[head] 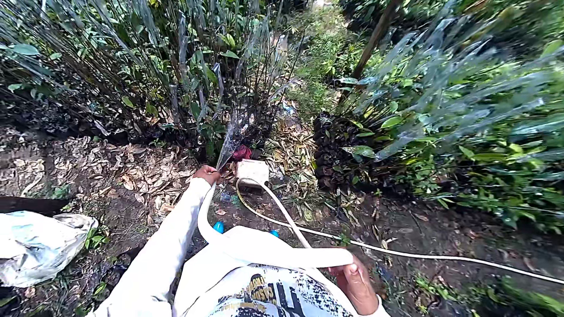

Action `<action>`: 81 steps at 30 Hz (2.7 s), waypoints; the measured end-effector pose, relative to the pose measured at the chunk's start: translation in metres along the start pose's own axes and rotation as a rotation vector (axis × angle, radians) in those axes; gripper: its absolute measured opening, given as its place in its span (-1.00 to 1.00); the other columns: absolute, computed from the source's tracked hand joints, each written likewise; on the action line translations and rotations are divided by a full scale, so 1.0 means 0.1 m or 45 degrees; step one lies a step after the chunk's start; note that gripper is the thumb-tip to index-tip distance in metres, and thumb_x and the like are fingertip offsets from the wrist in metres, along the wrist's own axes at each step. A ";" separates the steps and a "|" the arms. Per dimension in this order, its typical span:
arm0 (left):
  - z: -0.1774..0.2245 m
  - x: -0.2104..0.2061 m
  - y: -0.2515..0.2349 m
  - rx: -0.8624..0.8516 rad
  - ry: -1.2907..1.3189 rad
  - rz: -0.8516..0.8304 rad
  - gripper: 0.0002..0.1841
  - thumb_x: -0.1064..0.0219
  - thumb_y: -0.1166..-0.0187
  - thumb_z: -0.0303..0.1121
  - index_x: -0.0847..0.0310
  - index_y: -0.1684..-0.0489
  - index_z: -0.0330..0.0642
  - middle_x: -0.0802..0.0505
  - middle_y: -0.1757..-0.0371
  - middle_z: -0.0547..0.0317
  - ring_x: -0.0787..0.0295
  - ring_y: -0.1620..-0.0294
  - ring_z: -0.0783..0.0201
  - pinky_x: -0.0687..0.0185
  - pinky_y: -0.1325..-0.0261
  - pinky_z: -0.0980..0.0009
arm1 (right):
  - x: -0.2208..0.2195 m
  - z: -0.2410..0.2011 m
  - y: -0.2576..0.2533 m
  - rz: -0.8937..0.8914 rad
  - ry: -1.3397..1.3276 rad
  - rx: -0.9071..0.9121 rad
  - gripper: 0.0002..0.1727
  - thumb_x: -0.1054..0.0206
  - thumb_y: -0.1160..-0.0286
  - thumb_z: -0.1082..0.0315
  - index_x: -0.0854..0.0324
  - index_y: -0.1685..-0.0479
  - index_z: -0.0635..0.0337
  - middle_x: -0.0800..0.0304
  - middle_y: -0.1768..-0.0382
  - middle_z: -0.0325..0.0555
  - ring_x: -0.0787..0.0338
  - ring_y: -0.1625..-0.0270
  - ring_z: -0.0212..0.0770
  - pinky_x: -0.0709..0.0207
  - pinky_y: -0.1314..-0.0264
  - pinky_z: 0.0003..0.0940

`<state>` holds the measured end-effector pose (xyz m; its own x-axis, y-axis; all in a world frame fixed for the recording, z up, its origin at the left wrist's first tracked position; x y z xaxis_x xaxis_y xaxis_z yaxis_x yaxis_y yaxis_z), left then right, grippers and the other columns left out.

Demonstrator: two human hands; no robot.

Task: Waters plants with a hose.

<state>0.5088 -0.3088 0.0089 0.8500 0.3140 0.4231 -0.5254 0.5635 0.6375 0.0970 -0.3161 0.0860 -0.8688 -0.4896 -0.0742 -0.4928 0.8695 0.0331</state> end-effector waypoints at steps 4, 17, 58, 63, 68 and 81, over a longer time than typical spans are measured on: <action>-0.41 -0.03 0.14 0.085 0.004 0.005 -0.65 -0.30 -0.68 -0.34 -0.53 -0.30 -0.39 -0.82 0.24 0.04 -0.66 0.44 0.33 -0.64 0.21 0.32 | -0.01 0.00 -0.02 -0.086 -0.021 -0.028 -0.57 -0.23 -0.43 -0.42 -0.75 0.21 -0.39 -0.78 0.37 -0.76 -0.69 0.31 -0.78 -0.56 0.22 -0.78; -1.23 0.04 0.60 0.289 0.424 0.080 -0.65 -0.25 -0.69 -0.44 -0.42 -0.34 -0.43 -0.75 0.43 0.11 -0.61 0.64 0.41 -0.58 0.51 0.50 | -0.32 -0.04 -0.26 -0.373 0.090 0.046 -0.55 -0.17 -0.52 -0.41 -0.71 0.19 -0.34 -0.71 0.36 -0.78 -0.64 0.28 -0.82 -0.51 0.19 -0.80; -0.72 1.57 -0.23 -0.007 0.237 -0.006 -0.73 -0.30 -0.69 -0.41 -0.53 -0.22 -0.36 -0.77 0.48 0.14 -0.57 0.66 0.43 -0.54 0.51 0.50 | -1.80 -0.07 -0.35 -0.214 0.002 0.179 -0.58 -0.15 -0.60 -0.32 -0.75 0.07 -0.31 -0.76 0.28 -0.73 -0.68 0.23 -0.78 -0.53 0.15 -0.81; -0.19 1.54 -0.37 0.027 -0.038 -0.040 -0.73 -0.28 -0.70 -0.38 -0.51 -0.23 -0.33 -0.76 0.44 0.15 -0.53 0.63 0.42 -0.51 0.47 0.47 | -1.57 -0.08 -0.55 -0.126 -0.078 0.096 -0.58 -0.16 -0.54 -0.36 -0.76 0.10 -0.37 -0.79 0.36 -0.76 -0.68 0.31 -0.79 -0.54 0.23 -0.79; 0.29 1.35 -0.54 -0.018 -0.184 -0.032 -0.74 -0.27 -0.69 -0.41 -0.53 -0.19 -0.38 -0.75 0.42 0.12 -0.52 0.62 0.41 -0.53 0.44 0.44 | -1.23 -0.10 -0.79 -0.098 -0.166 0.041 -0.59 -0.19 -0.50 -0.38 -0.75 0.17 -0.38 -0.76 0.38 -0.75 -0.67 0.33 -0.78 -0.53 0.24 -0.79; 0.82 1.12 -1.03 -0.145 -0.035 0.033 -0.72 -0.33 -0.67 -0.41 -0.51 -0.20 -0.38 -0.77 0.41 0.06 -0.60 0.57 0.36 -0.58 0.38 0.41 | -0.89 -0.09 -1.21 -0.033 -0.116 0.019 -0.59 -0.21 -0.49 -0.38 -0.74 0.22 -0.37 -0.75 0.40 -0.74 -0.65 0.36 -0.77 -0.51 0.26 -0.78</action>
<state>0.6549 -0.3947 0.0434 0.8340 0.3091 0.4571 -0.5381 0.6390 0.5497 0.2331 -0.3784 0.0977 -0.8474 -0.5045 -0.1653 -0.5138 0.8578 0.0155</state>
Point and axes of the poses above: each hand's wrist, its own y-axis away from the middle knuckle, its own x-axis out of the back of the hand, z = x × y, the point moved 5 cm from there along -y, towards the middle knuckle
